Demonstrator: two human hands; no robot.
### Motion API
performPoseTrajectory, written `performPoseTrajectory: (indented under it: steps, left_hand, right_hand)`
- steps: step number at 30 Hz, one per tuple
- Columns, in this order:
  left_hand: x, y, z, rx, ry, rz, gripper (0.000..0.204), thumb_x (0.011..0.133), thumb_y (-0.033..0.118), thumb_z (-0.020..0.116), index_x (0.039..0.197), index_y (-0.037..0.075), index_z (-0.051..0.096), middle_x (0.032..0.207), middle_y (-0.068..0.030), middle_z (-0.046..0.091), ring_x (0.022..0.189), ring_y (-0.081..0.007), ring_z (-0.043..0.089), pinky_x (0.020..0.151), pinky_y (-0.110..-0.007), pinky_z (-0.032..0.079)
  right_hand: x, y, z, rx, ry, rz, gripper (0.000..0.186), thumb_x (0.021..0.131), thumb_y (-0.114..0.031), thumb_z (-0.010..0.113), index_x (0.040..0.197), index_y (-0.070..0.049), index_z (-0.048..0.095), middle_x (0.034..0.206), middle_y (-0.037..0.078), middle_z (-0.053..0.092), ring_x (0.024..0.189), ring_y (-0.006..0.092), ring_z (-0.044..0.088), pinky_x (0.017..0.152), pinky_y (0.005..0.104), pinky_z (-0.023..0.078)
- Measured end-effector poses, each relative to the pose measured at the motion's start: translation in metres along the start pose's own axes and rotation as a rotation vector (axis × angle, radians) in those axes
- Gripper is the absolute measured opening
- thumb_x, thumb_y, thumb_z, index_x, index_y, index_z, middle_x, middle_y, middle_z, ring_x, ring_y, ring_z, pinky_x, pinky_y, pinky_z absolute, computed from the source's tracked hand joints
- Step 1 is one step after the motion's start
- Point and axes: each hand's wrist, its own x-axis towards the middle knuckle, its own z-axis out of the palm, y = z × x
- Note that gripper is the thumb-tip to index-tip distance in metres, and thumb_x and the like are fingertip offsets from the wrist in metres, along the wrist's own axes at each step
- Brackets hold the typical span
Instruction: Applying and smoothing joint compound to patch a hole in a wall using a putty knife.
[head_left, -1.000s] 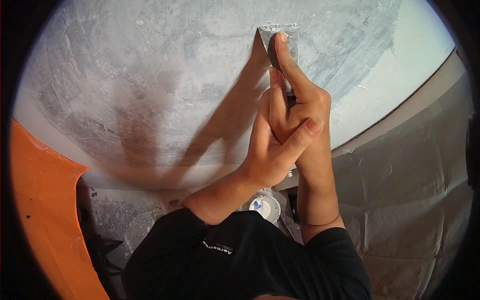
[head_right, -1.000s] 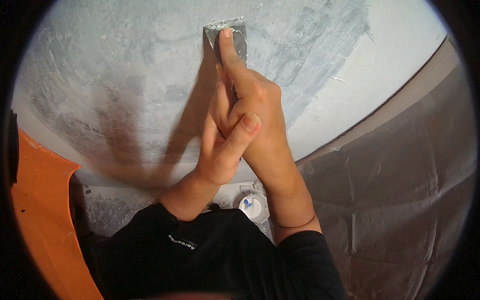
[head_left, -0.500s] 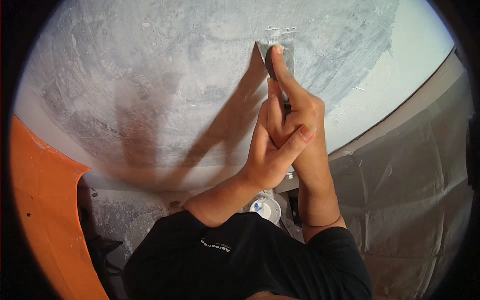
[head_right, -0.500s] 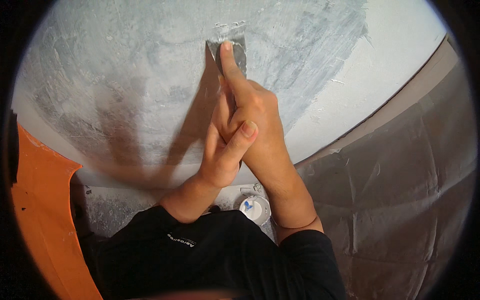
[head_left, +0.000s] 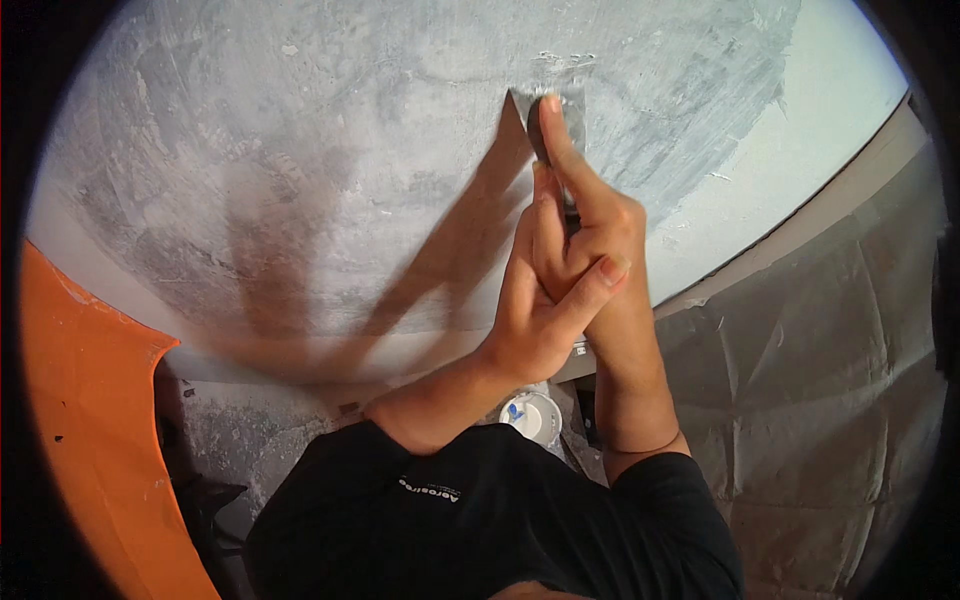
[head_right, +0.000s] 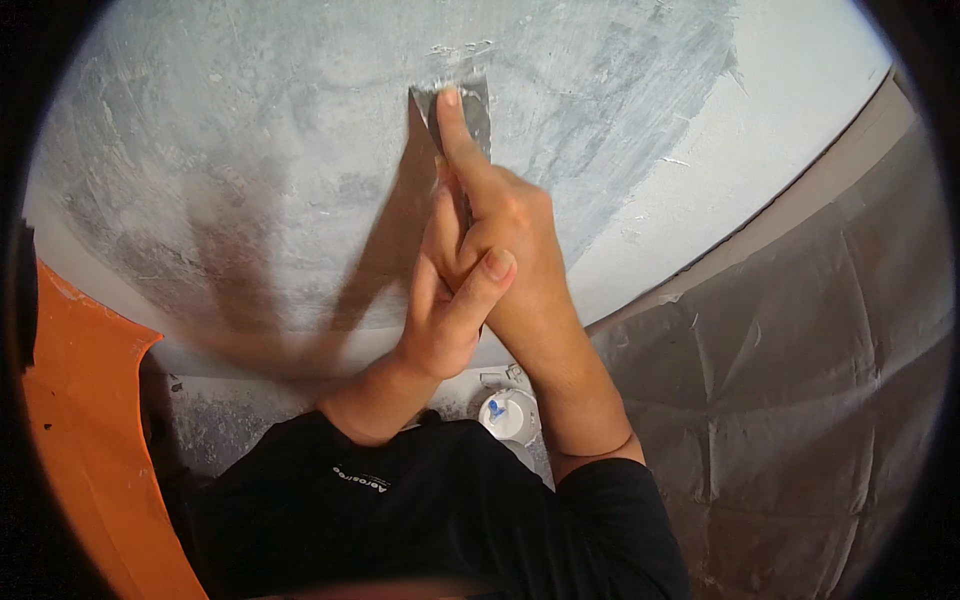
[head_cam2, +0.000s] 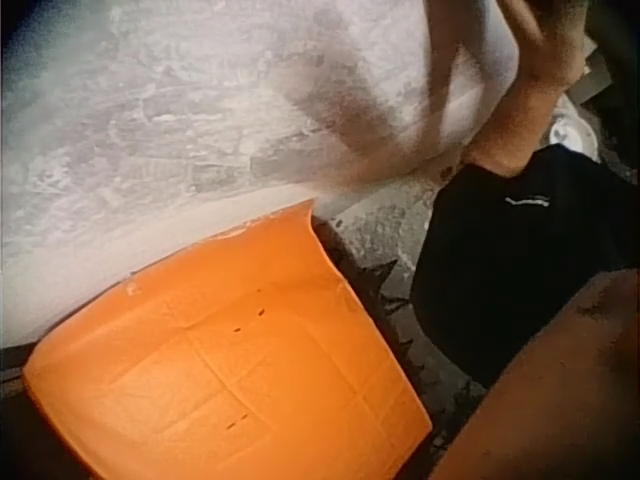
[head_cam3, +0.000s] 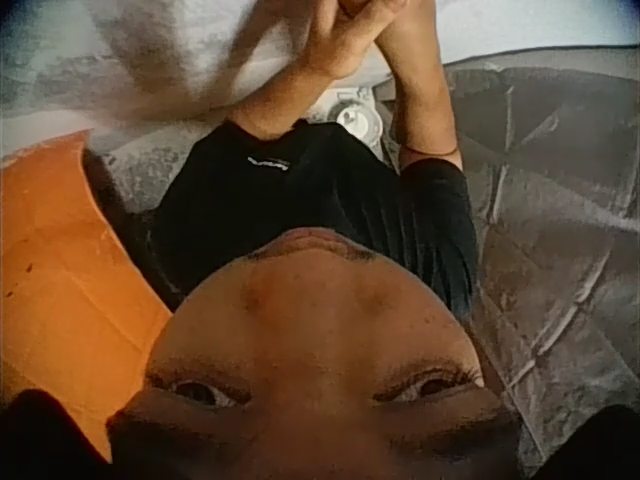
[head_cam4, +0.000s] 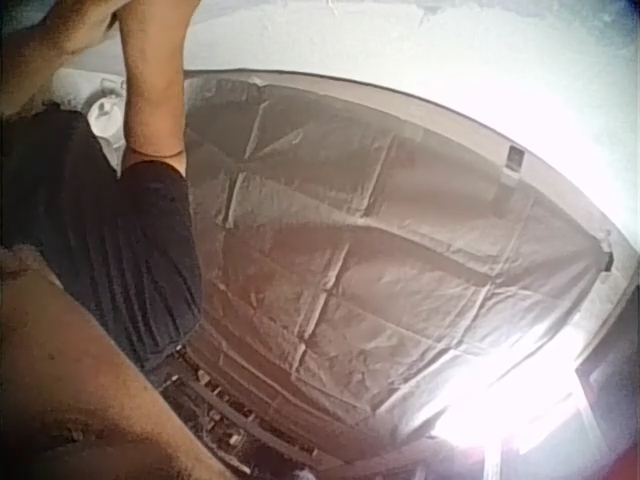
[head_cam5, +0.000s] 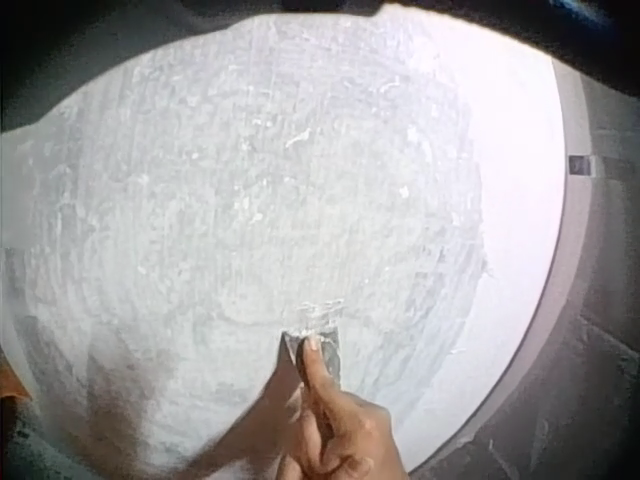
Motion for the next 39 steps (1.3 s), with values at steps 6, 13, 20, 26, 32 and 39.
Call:
performPoseTrajectory:
  steps: [6, 13, 20, 26, 32, 39]
  left_hand:
    - [0.001, 0.0, 0.004, -0.139, 0.045, -0.05, 0.084, 0.095, 0.026, 0.062, 0.147, -0.014, 0.01, 0.14, -0.0218, 0.035, 0.131, -0.0268, 0.038, 0.108, -0.039, 0.033]
    - [0.005, 0.004, 0.006, -0.224, -0.017, -0.104, 0.086, 0.095, 0.028, 0.061, 0.15, -0.01, 0.006, 0.144, -0.0178, 0.031, 0.133, -0.0218, 0.035, 0.109, -0.036, 0.03]
    - [0.017, 0.041, 0.008, 0.29, -0.131, -0.417, 0.086, 0.095, 0.028, 0.063, 0.148, -0.012, 0.009, 0.135, -0.0178, 0.039, 0.126, -0.0219, 0.042, 0.104, -0.035, 0.037]
    - [-0.001, 0.002, 0.015, -0.191, 0.044, -0.064, 0.084, 0.095, 0.028, 0.063, 0.148, -0.011, 0.011, 0.133, -0.0173, 0.04, 0.125, -0.0206, 0.043, 0.102, -0.034, 0.038]
    - [0.006, 0.006, 0.02, -0.391, 0.068, -0.123, 0.069, 0.095, 0.023, 0.062, 0.142, -0.01, 0.023, 0.125, -0.0134, 0.047, 0.114, -0.0149, 0.048, 0.097, -0.031, 0.04]
    - [0.014, 0.009, 0.019, -0.397, -0.008, -0.116, 0.076, 0.096, 0.028, 0.06, 0.145, -0.011, 0.017, 0.13, -0.0166, 0.044, 0.122, -0.0183, 0.044, 0.101, -0.034, 0.038]
  right_hand:
    - [0.002, 0.0, -0.001, -0.014, -0.028, 0.011, 0.05, 0.087, 0.005, 0.054, 0.135, -0.007, 0.056, 0.105, 0.02, 0.069, 0.056, 0.0088, 0.044, 0.055, 0.0206, 0.041]
    - [0.004, 0.002, -0.004, 0.019, -0.029, -0.043, 0.046, 0.087, 0.004, 0.056, 0.133, -0.005, 0.058, 0.108, 0.017, 0.07, 0.06, 0.0054, 0.049, 0.055, 0.0205, 0.043]
    - [0.007, -0.001, -0.005, 0.006, -0.056, 0.035, 0.042, 0.088, 0.003, 0.058, 0.128, -0.007, 0.063, 0.105, 0.015, 0.072, 0.064, 0.0033, 0.053, 0.059, 0.0207, 0.046]
    - [0.004, 0.014, -0.007, 0.053, -0.075, -0.093, 0.052, 0.084, -0.003, 0.058, 0.136, -0.003, 0.052, 0.065, 0.021, 0.054, 0.055, 0.0336, 0.056, 0.056, 0.0355, 0.046]
    - [0.005, 0.012, -0.007, 0.018, -0.115, -0.101, 0.055, 0.083, -0.003, 0.059, 0.137, -0.003, 0.051, 0.065, 0.023, 0.054, 0.055, 0.0359, 0.057, 0.055, 0.0368, 0.047]
    - [0.017, 0.002, -0.014, -0.032, -0.076, -0.06, 0.043, 0.087, 0.001, 0.062, 0.128, -0.011, 0.064, 0.103, 0.02, 0.068, 0.058, 0.0081, 0.05, 0.059, 0.0221, 0.047]
